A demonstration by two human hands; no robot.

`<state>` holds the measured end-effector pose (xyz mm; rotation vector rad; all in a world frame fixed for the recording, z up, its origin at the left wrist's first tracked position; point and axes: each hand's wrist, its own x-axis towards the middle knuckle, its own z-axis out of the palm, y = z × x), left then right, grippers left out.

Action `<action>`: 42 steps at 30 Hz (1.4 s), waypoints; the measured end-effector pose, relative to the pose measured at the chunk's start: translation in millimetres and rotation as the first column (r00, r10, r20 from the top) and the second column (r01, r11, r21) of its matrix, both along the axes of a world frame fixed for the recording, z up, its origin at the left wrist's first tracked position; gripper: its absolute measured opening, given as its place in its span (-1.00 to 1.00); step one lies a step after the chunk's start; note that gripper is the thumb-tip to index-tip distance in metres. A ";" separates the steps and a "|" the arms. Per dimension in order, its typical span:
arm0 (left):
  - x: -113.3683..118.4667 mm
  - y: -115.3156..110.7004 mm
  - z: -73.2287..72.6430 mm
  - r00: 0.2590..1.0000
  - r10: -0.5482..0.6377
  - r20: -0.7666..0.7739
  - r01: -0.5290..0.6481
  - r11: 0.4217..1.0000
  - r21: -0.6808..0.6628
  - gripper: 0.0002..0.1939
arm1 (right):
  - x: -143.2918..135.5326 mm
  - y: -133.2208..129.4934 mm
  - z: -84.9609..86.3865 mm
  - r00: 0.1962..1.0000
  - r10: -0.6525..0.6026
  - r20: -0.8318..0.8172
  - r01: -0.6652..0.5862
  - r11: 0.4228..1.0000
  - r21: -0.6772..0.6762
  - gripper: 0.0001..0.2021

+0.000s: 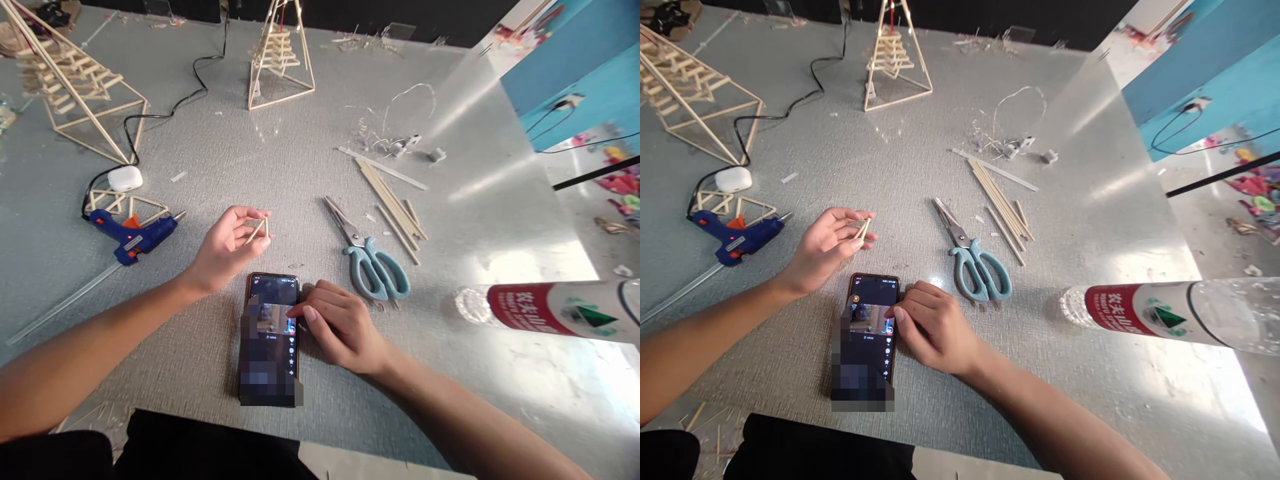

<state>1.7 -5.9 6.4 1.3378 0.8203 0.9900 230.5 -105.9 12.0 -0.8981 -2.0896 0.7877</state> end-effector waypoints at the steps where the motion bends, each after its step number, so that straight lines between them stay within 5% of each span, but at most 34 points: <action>1: -0.1 0.0 0.0 1.000 -0.001 -0.004 0.001 1.000 0.001 -0.66 | 0.2 0.0 -0.1 1.000 0.001 -0.001 -0.001 1.000 -0.001 -0.77; 42: -0.4 -0.1 -0.5 1.000 -0.008 -0.005 0.008 1.000 -0.007 -0.67 | -1.1 -1.7 2.9 0.999 -0.044 -0.029 0.045 0.998 0.041 -0.73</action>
